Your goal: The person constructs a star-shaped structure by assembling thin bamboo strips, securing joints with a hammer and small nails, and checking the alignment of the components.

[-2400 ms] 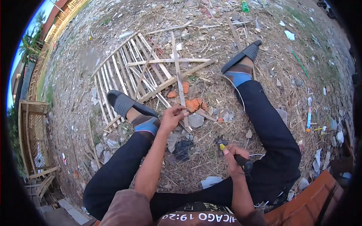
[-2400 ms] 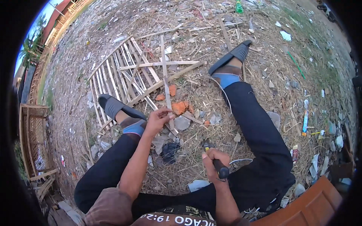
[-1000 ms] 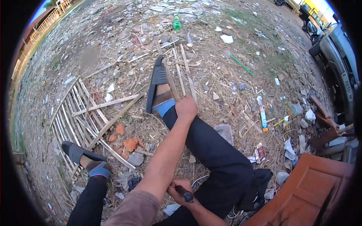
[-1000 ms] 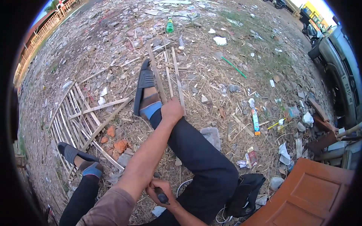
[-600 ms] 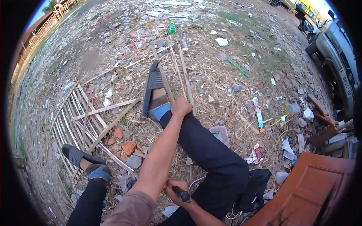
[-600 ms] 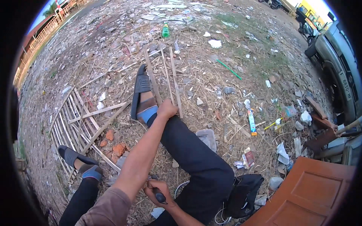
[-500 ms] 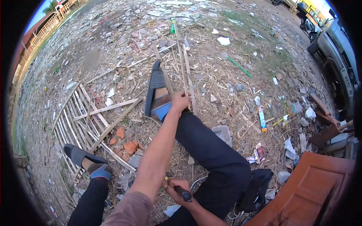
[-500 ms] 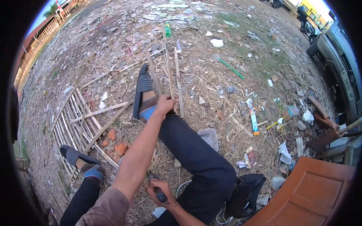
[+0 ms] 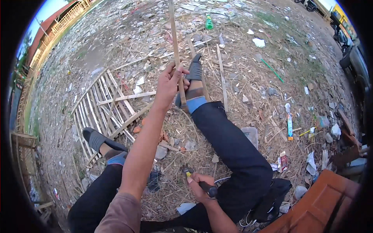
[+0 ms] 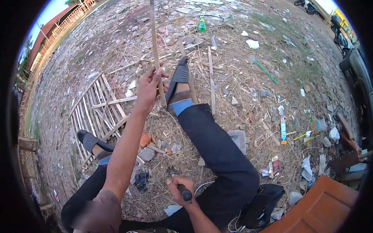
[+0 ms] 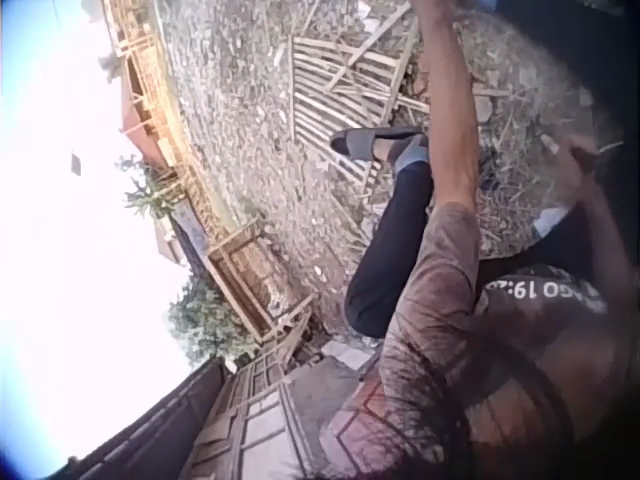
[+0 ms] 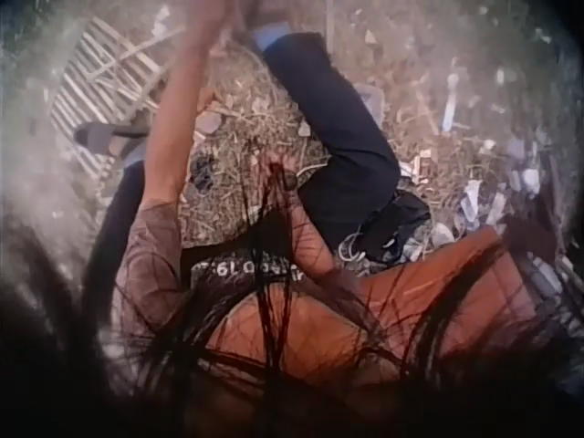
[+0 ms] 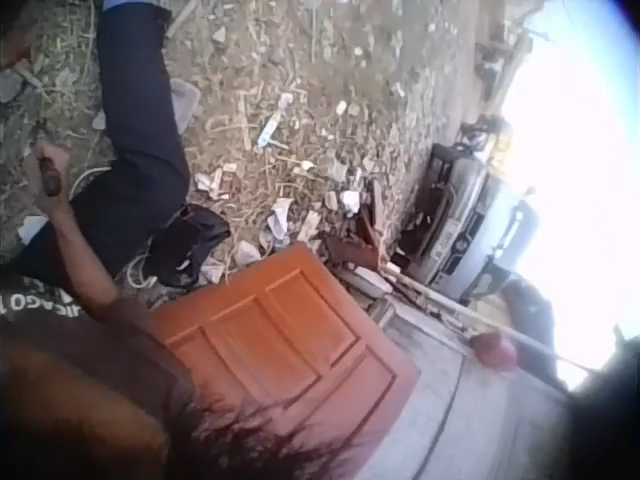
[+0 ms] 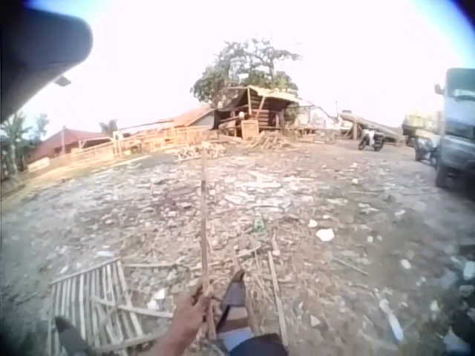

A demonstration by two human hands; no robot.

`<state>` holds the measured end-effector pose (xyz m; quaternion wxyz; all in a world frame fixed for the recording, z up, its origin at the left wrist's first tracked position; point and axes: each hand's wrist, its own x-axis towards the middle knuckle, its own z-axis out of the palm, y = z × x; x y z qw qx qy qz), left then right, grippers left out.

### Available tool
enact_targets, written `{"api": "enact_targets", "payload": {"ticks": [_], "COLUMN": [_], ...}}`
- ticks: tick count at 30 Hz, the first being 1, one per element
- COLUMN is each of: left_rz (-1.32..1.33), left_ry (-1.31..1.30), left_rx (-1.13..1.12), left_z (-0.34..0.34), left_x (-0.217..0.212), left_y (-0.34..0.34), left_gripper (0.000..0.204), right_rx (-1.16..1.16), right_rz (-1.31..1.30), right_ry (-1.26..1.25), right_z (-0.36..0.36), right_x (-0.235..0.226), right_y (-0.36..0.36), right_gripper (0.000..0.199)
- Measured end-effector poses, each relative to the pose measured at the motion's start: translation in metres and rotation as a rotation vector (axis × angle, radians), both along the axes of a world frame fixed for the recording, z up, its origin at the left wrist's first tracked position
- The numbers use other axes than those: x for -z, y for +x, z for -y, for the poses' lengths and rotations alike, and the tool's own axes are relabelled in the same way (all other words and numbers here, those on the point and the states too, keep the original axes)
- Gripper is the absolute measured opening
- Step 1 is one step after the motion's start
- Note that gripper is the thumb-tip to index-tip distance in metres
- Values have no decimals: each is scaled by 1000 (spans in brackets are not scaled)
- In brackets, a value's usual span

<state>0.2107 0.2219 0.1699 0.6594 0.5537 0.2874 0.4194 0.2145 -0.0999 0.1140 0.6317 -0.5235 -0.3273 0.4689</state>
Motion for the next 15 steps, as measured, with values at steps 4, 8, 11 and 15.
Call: {"api": "enact_targets", "payload": {"ticks": [4, 8, 11, 15], "left_rz": [-220, -365, -443, -557], "left_ry": [-192, -249, -207, -152], "left_rx": [-155, -341, -629, -735], "left_z": [36, 93, 112, 118], "left_x": [58, 109, 141, 159], "left_y": [-84, -174, -196, -189], "left_gripper": [30, 27, 25, 22], "right_rx": [70, -18, -28, -35], "right_rz": [-33, 10, 37, 35], "right_ry": [53, 20, 7, -24], "right_z": [0, 3, 1, -2], "right_x": [0, -8, -12, -14], "right_y": [3, -3, -7, -9], "right_gripper": [36, 35, 32, 32]}}
